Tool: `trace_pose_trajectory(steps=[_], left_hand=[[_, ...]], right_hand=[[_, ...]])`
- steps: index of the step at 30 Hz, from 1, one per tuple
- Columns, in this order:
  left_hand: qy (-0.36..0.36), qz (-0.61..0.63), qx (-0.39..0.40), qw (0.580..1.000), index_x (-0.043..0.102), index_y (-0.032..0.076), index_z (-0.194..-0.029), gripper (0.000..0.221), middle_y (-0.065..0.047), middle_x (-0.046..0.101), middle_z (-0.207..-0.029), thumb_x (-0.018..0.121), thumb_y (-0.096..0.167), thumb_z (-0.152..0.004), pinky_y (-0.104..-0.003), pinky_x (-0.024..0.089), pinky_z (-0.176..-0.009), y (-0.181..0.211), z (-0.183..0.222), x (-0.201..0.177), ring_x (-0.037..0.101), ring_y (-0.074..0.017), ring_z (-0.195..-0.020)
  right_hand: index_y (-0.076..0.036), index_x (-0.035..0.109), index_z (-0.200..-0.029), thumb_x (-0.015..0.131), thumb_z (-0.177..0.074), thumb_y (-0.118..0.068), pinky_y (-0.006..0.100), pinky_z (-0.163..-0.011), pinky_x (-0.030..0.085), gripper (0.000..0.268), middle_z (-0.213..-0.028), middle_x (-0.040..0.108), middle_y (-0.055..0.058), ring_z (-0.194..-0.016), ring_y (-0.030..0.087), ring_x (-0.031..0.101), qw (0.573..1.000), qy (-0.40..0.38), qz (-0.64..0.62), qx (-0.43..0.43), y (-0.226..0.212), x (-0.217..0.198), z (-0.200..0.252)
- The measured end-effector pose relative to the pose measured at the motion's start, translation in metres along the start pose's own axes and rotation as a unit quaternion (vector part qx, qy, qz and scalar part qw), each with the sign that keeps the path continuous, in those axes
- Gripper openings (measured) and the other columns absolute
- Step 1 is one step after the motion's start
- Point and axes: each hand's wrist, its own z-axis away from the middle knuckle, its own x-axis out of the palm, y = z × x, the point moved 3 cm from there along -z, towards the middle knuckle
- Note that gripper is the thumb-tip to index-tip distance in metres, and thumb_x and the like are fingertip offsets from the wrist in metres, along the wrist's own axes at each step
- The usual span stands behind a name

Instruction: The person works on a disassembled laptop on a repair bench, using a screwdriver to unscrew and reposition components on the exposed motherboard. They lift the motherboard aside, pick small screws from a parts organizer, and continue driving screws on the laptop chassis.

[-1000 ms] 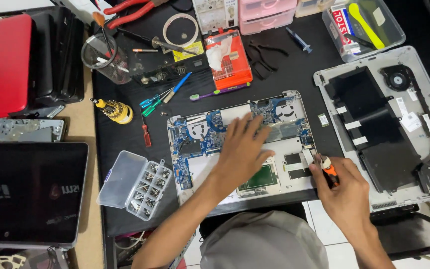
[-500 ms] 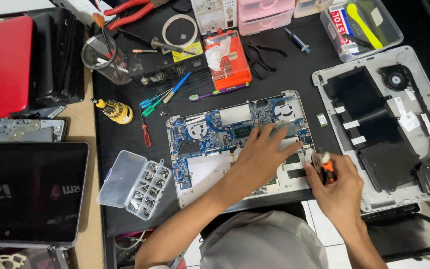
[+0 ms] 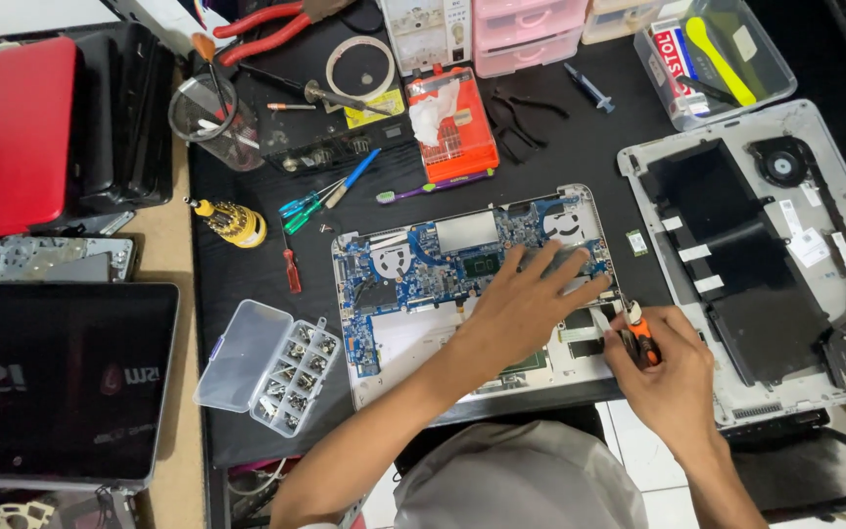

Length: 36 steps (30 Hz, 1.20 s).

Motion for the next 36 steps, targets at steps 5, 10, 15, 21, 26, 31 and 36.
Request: trace_pose_trajectory(steps=[5,10,15,21,26,31,36], left_hand=[[-0.025,0.004,0.018,1.000,0.055,0.027,-0.137,0.061,-0.010,0.049,-0.149,0.073,0.005,-0.084,-0.058,0.042,-0.110,0.001,-0.007,0.000,0.045,-0.0377,-0.138],[-0.005,0.007,0.025,1.000,0.054,0.029,-0.137,0.054,-0.011,0.048,-0.152,0.070,0.009,-0.090,-0.059,0.045,-0.107,-0.001,-0.013,0.001,0.044,-0.0398,-0.142],[0.018,-0.001,0.053,0.998,0.055,0.030,-0.134,0.067,-0.010,0.048,-0.151,0.081,0.001,-0.078,-0.058,0.048,-0.102,-0.009,-0.016,0.007,0.049,-0.0367,-0.134],[0.056,0.063,0.079,0.993,0.071,0.030,-0.120,0.049,-0.007,0.058,-0.144,0.077,-0.005,-0.086,-0.048,0.044,-0.100,-0.016,-0.015,0.014,0.055,-0.0302,-0.128],[0.029,0.077,0.074,0.994,0.073,0.032,-0.119,0.053,-0.006,0.059,-0.143,0.080,-0.006,-0.083,-0.045,0.044,-0.095,-0.018,-0.017,0.018,0.055,-0.0283,-0.124],[0.012,0.115,0.072,0.991,0.076,0.032,-0.113,0.069,-0.003,0.059,-0.145,0.076,-0.019,-0.068,-0.047,0.039,-0.098,-0.025,-0.013,0.024,0.052,-0.0275,-0.129],[-0.029,0.126,0.057,0.990,0.073,0.024,-0.123,0.062,-0.009,0.055,-0.152,0.070,-0.018,-0.078,-0.052,0.044,-0.113,-0.021,-0.005,0.016,0.043,-0.0330,-0.148]], right_hand=[[-0.007,0.077,-0.096,0.071,-0.093,-0.014,0.026,-0.065,0.047,0.010,-0.099,0.065,0.001,-0.065,0.013,0.059,0.999,0.012,0.011,-0.029,0.010,0.003,0.001],[-0.001,0.070,-0.084,0.072,-0.096,-0.017,0.030,-0.060,0.042,0.020,-0.094,0.061,0.006,-0.063,0.015,0.053,0.994,0.059,0.034,-0.086,0.017,0.013,0.008],[0.000,0.072,-0.105,0.072,-0.097,-0.015,0.036,-0.051,0.045,0.017,-0.109,0.063,0.010,-0.059,0.021,0.057,0.975,0.128,0.120,-0.135,0.023,0.022,0.013],[0.000,0.073,-0.107,0.073,-0.096,-0.011,0.032,-0.050,0.043,0.015,-0.111,0.066,0.010,-0.057,0.019,0.059,0.969,0.140,0.124,-0.160,0.017,0.023,0.014],[-0.001,0.073,-0.105,0.073,-0.095,-0.011,0.031,-0.048,0.042,0.014,-0.109,0.067,0.009,-0.057,0.019,0.058,0.966,0.143,0.138,-0.166,0.023,0.024,0.015],[-0.001,0.074,-0.105,0.074,-0.096,-0.013,0.033,-0.048,0.042,0.015,-0.108,0.067,0.009,-0.059,0.021,0.059,0.967,0.145,0.139,-0.159,0.025,0.025,0.014],[0.000,0.075,-0.103,0.075,-0.097,-0.011,0.031,-0.049,0.045,0.013,-0.106,0.066,0.010,-0.062,0.020,0.060,0.966,0.142,0.137,-0.164,0.023,0.024,0.015]])
